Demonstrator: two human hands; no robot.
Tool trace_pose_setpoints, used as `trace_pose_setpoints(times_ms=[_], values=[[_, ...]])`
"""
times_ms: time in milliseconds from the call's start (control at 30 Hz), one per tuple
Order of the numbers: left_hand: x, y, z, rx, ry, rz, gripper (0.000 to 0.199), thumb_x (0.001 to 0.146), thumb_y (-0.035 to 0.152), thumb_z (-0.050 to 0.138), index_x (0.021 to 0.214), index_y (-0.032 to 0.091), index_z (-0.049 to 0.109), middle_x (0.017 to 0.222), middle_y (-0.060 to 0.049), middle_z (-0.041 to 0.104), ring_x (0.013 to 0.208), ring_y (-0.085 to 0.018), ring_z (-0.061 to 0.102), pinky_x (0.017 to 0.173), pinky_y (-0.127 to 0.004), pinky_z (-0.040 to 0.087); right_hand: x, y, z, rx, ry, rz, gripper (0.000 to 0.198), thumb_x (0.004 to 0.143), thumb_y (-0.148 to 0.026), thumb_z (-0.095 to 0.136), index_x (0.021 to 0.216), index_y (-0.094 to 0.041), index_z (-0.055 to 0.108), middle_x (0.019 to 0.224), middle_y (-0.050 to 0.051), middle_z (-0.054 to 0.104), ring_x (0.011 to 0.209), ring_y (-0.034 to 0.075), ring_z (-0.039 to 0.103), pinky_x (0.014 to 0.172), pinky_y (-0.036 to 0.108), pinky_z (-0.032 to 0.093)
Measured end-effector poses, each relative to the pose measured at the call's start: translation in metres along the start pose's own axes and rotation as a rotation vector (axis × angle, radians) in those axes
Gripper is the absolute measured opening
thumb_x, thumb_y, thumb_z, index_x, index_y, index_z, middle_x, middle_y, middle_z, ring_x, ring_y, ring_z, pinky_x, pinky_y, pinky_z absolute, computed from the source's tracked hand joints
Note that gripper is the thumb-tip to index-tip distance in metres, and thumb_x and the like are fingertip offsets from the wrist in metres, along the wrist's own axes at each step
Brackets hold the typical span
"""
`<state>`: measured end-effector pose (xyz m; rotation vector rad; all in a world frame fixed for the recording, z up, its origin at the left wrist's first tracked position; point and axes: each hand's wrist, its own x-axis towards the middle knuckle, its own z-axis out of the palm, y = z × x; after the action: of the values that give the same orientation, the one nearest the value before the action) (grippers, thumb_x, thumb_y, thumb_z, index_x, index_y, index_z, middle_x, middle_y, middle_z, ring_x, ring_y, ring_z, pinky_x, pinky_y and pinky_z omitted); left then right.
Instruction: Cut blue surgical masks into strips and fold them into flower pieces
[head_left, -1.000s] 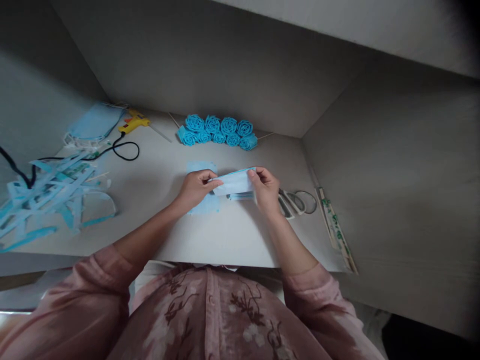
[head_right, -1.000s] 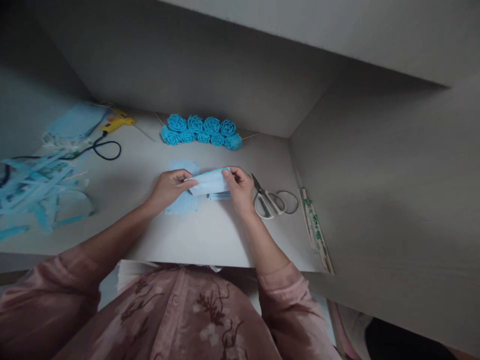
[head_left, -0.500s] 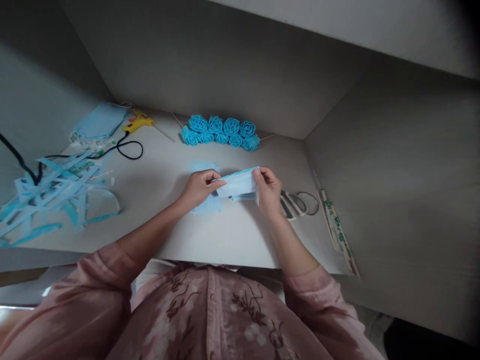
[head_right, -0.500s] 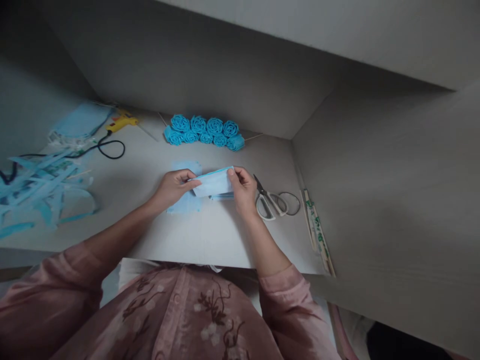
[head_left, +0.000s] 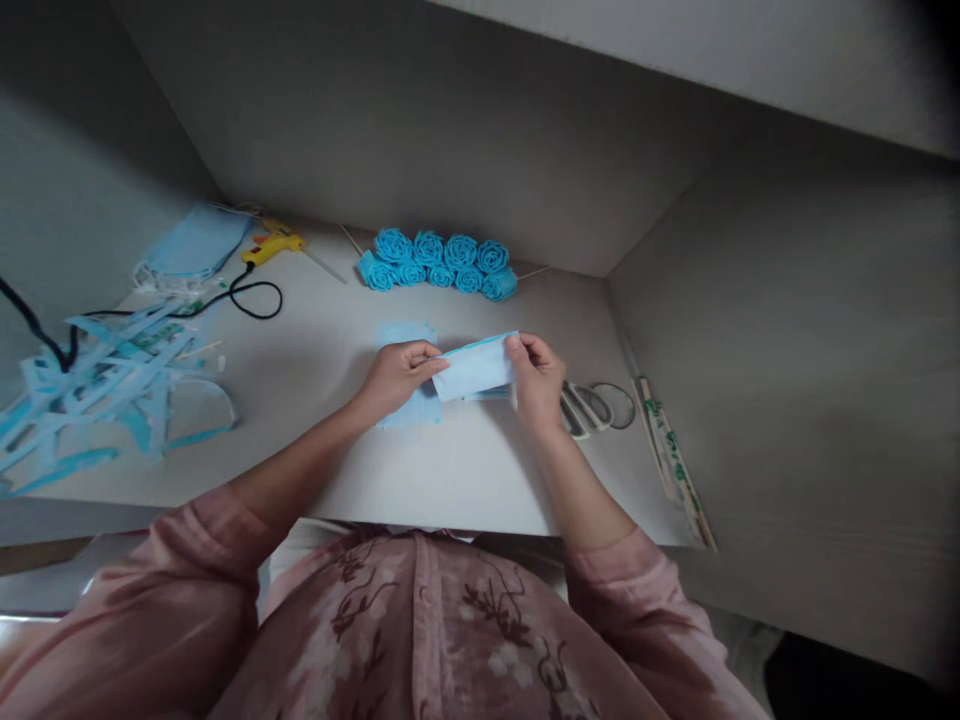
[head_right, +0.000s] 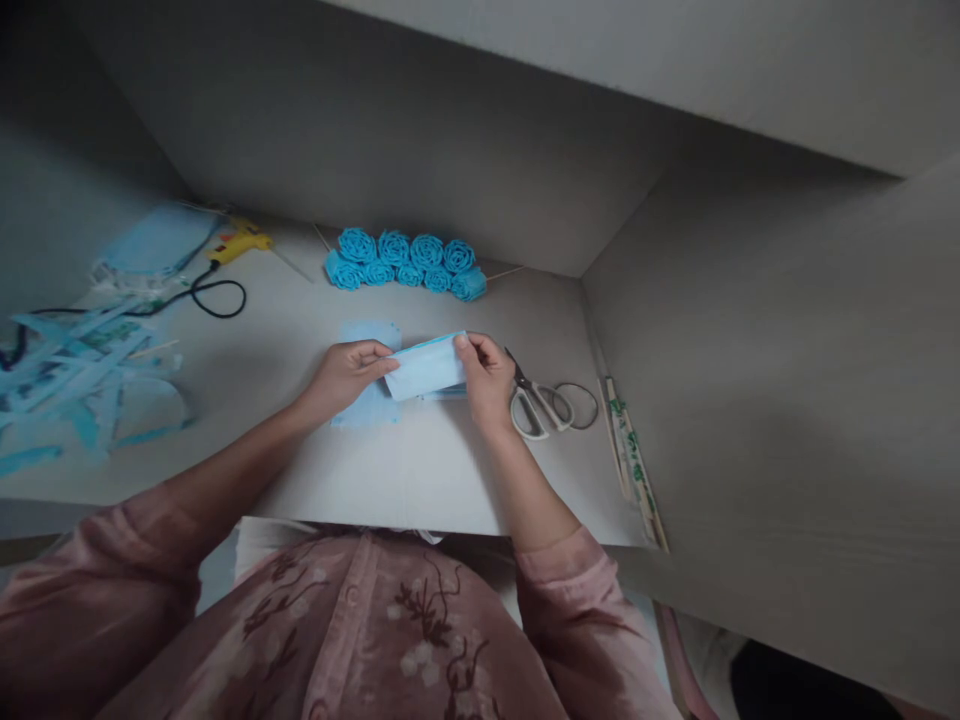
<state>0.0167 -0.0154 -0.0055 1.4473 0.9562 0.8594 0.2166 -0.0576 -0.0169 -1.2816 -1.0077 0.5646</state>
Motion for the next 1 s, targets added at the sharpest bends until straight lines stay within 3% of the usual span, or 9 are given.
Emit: trace_pose_setpoints(times_ms=[267,467,800,1000], values=[[0.0003,-0.0015,-0.0005,-0.148,0.012,-0.025,0.031,0.067,0.041,0.075,0.079,0.014,0.066,0.063,0.003,0.06,0.048,-0.007,0.05,0.051,-0.023,0.041,-0.0009,-0.0047,-0.0001,-0.029,0.021,-0.007,0.032,0.078,-0.051,0.068,0.079,-0.019,0.07,0.069,-0.002,0.056,0.065,0.011,0.045,0.062,0.024,0.037],[0.0037,-0.0061,0.0007,-0.436,-0.038,-0.088,0.039,0.061,0.04,0.083,0.082,0.015,0.059,0.07,0.004,0.06,0.06,-0.011,0.064,0.064,-0.026,0.052,-0.0013,-0.0056,-0.0021,-0.028,0.053,-0.019,0.031,0.08,-0.051,0.066,0.079,-0.02,0.068,0.069,-0.002,0.056,0.065,0.011,0.046,0.063,0.025,0.037],[0.0032,-0.0089,0.0015,-0.396,-0.11,-0.028,0.04,0.066,0.032,0.081,0.099,0.014,0.067,0.076,0.001,0.067,0.069,-0.012,0.068,0.074,-0.027,0.052,0.0016,-0.0047,-0.0014,0.016,0.102,0.009,0.035,0.078,-0.054,0.066,0.079,-0.019,0.065,0.069,-0.002,0.054,0.065,0.011,0.044,0.063,0.025,0.037],[0.0035,-0.0083,0.0024,-0.424,-0.037,-0.058,0.038,0.063,0.039,0.083,0.088,0.015,0.067,0.072,0.002,0.065,0.067,-0.012,0.067,0.073,-0.028,0.052,0.001,-0.0043,-0.0009,0.019,0.095,0.012,0.036,0.077,-0.055,0.067,0.079,-0.019,0.066,0.071,-0.002,0.054,0.066,0.012,0.044,0.063,0.024,0.037]])
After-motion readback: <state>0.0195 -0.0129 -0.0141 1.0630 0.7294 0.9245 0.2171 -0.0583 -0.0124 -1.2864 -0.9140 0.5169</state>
